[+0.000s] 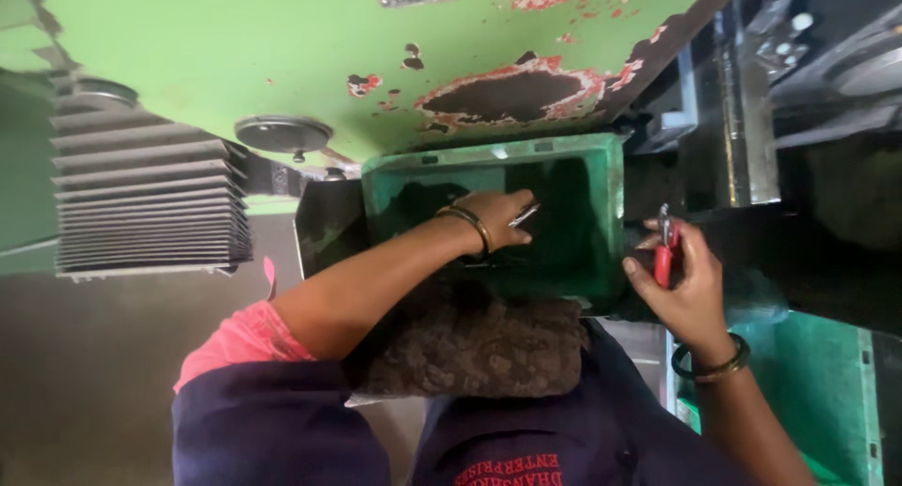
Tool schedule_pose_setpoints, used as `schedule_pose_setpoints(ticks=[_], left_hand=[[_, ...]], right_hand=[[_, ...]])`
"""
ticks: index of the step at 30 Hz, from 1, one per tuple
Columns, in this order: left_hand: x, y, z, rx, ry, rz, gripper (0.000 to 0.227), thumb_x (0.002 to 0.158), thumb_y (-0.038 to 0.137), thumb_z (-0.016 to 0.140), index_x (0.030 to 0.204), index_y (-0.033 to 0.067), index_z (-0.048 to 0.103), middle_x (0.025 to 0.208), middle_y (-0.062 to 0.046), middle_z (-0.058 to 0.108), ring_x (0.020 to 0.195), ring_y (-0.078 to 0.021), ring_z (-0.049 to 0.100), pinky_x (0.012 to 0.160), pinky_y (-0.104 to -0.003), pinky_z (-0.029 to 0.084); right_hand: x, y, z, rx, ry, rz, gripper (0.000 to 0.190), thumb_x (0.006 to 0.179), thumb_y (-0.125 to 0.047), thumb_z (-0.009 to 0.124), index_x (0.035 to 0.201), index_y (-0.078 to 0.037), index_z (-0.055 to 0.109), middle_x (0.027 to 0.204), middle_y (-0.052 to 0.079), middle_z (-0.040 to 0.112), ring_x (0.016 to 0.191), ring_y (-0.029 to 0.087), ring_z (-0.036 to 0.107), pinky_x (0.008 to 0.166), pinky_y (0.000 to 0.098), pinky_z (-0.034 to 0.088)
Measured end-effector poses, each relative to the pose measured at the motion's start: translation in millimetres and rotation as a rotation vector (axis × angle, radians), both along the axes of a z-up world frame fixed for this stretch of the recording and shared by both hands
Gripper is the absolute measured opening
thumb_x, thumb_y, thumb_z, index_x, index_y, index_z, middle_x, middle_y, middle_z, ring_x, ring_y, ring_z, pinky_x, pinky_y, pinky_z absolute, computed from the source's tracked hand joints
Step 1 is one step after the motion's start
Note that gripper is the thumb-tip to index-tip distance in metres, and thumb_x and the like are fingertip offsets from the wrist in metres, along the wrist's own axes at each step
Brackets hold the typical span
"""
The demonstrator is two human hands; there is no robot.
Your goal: The person repeatedly picks up small metal rods from a green bin and trims their ends using red-handled pliers. Trimmed pieces are placed back into the bin. The person continues this process for the duration of the clip.
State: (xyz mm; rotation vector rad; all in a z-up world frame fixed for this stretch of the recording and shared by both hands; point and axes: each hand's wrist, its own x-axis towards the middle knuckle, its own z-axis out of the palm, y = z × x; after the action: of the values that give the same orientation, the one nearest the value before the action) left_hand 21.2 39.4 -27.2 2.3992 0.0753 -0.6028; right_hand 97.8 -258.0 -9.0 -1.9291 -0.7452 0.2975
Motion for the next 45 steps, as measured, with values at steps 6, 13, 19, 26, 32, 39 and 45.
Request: schedule_pose_setpoints(ticks=[6,13,19,26,32,39,45], left_hand=[[25.3,-2.1,-28.0,0.253,0.176,-0.282,0.059,0.092,0.025,0.067,0.146,0.0145,0.044,0.110,-0.017,0.071,0.104,-0.0367,0.069,0.081,-0.050,0.057],[0.3,-10.6,-94.7,0.269,0.093,-0.517,0.038,0.095,0.008,0.055,0.133,0.0092,0.056,0.119,-0.015,0.070,0.102,-0.0356,0.071,0.077,-0.049,0.060],[-5.3,-11.0,-106.7,0.285,0.215,-0.437,0.028,0.096,0.013,0.059,0.122,0.0094,0.069,0.121,-0.013,0.071,0.106,-0.0349,0.070,0.083,-0.049,0.059],[5.0,-13.1,-96.8,0.235,0.454,-0.304,0.044,0.092,0.040,0.072,0.123,0.0081,0.070,0.129,-0.015,0.065,0.117,-0.0342,0.064,0.094,-0.049,0.054],[1.4,-17.8,-108.0,0.260,0.461,-0.316,0.047,0.093,0.042,0.069,0.123,0.0063,0.069,0.130,-0.014,0.067,0.117,-0.0345,0.066,0.093,-0.050,0.055],[-1.0,-23.8,-120.8,0.233,0.455,-0.252,0.043,0.091,0.039,0.072,0.120,0.0077,0.073,0.124,-0.017,0.071,0.116,-0.0354,0.067,0.096,-0.049,0.055],[4.2,-25.3,-109.1,0.227,0.478,-0.242,0.045,0.090,0.040,0.072,0.121,0.0070,0.072,0.125,-0.018,0.069,0.116,-0.0366,0.067,0.095,-0.050,0.054]], right_hand=[[2.3,-3.5,-16.6,0.067,0.058,-0.114,0.055,0.087,-0.003,0.081,0.135,-0.001,0.054,0.108,0.007,0.067,0.097,0.012,0.063,0.090,0.0286,0.054],[6.5,-13.3,-28.4,0.163,0.283,-0.123,0.051,0.091,0.001,0.078,0.134,-0.002,0.051,0.109,0.003,0.064,0.092,0.006,0.059,0.083,0.0202,0.050],[8.7,-13.2,-23.4,0.147,0.274,-0.105,0.052,0.089,0.001,0.077,0.133,-0.003,0.050,0.109,0.003,0.063,0.088,0.004,0.057,0.078,0.0188,0.048],[10.4,-10.5,-19.4,0.140,0.304,-0.097,0.049,0.090,0.001,0.076,0.132,-0.002,0.050,0.110,0.003,0.063,0.096,0.005,0.059,0.087,0.0202,0.050],[9.3,-10.4,-21.5,0.164,0.341,-0.113,0.052,0.089,0.001,0.076,0.135,-0.004,0.050,0.108,0.003,0.063,0.093,0.006,0.060,0.087,0.0222,0.051],[10.1,-9.3,-22.0,0.144,0.277,-0.099,0.053,0.091,0.001,0.076,0.137,-0.003,0.050,0.108,0.003,0.063,0.094,0.008,0.060,0.089,0.0244,0.051],[9.5,-7.9,-16.3,0.133,0.285,-0.099,0.053,0.091,-0.001,0.076,0.138,-0.004,0.050,0.107,0.003,0.062,0.099,0.009,0.060,0.090,0.0257,0.052]])
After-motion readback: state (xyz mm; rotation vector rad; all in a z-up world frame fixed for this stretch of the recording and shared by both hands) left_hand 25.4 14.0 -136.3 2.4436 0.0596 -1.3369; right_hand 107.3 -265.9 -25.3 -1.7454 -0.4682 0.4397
